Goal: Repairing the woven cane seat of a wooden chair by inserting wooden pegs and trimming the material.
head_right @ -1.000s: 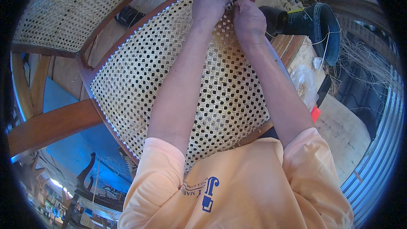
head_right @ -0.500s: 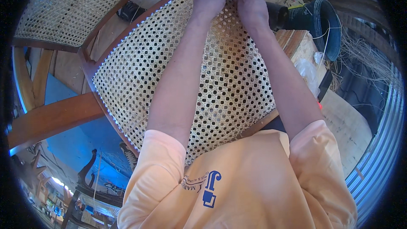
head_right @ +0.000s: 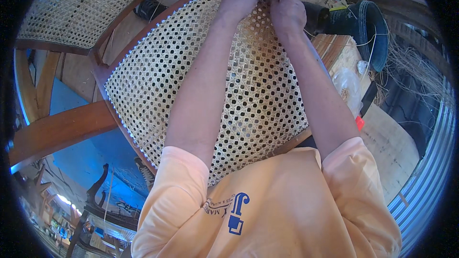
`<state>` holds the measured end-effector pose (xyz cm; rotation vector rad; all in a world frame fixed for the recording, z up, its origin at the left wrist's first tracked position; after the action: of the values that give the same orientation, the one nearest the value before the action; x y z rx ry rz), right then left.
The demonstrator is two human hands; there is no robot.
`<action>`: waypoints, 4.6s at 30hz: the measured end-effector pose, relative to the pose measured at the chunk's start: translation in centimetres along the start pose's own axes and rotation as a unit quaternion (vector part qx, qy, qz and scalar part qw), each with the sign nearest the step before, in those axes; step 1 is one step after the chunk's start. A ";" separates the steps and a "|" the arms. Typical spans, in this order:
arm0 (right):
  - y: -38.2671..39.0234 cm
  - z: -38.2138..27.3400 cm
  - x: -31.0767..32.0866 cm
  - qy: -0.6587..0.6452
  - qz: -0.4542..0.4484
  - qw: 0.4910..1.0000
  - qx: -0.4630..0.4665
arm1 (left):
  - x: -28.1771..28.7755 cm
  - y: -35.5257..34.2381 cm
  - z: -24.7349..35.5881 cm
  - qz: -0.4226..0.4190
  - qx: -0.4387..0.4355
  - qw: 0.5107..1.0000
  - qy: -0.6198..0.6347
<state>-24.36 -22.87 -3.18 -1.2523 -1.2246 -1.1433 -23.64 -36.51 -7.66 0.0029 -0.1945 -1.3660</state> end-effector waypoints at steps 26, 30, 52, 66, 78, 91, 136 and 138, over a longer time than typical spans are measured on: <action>0.1 -1.1 -0.5 0.059 0.009 0.993 0.106 | -0.3 0.7 0.7 -0.007 -0.018 0.999 0.031; -0.1 -0.8 -0.3 0.044 -0.040 0.996 0.073 | -0.3 0.9 1.0 -0.007 -0.043 0.998 0.048; -0.4 -1.2 -1.2 0.085 -0.072 0.987 0.116 | -0.4 0.9 0.9 0.032 -0.074 0.997 0.008; 9.7 19.0 10.6 -0.104 -0.105 0.986 -0.078 | 0.9 1.2 1.1 0.065 -0.124 0.987 -0.082; 41.8 42.3 -5.4 -0.332 -0.238 0.676 -0.613 | -0.6 1.3 1.6 0.058 -0.105 0.988 -0.093; 15.6 22.2 13.1 -0.407 -0.186 0.885 -0.130 | -0.3 1.1 1.3 0.059 -0.053 0.988 -0.135; 2.8 5.2 2.3 -0.060 -0.315 0.919 0.228 | -0.7 1.3 1.8 0.094 -0.082 0.979 -0.159; 2.8 4.9 2.8 -0.094 -0.296 0.925 0.219 | -0.5 1.4 1.8 0.096 -0.091 0.978 -0.161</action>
<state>-21.55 -17.76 -0.71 -0.6714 -1.9652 -1.0831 -22.60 -35.57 -5.83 -0.3836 -0.3321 -1.1810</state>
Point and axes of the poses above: each hand's wrist, its own y-axis away from the middle knuckle, its own x-axis out of the back of the hand, z = x × y, the point moved 9 cm from there along -y, towards the middle knuckle, and after that the axes turned 14 degrees about y, right-handed, at the moved point
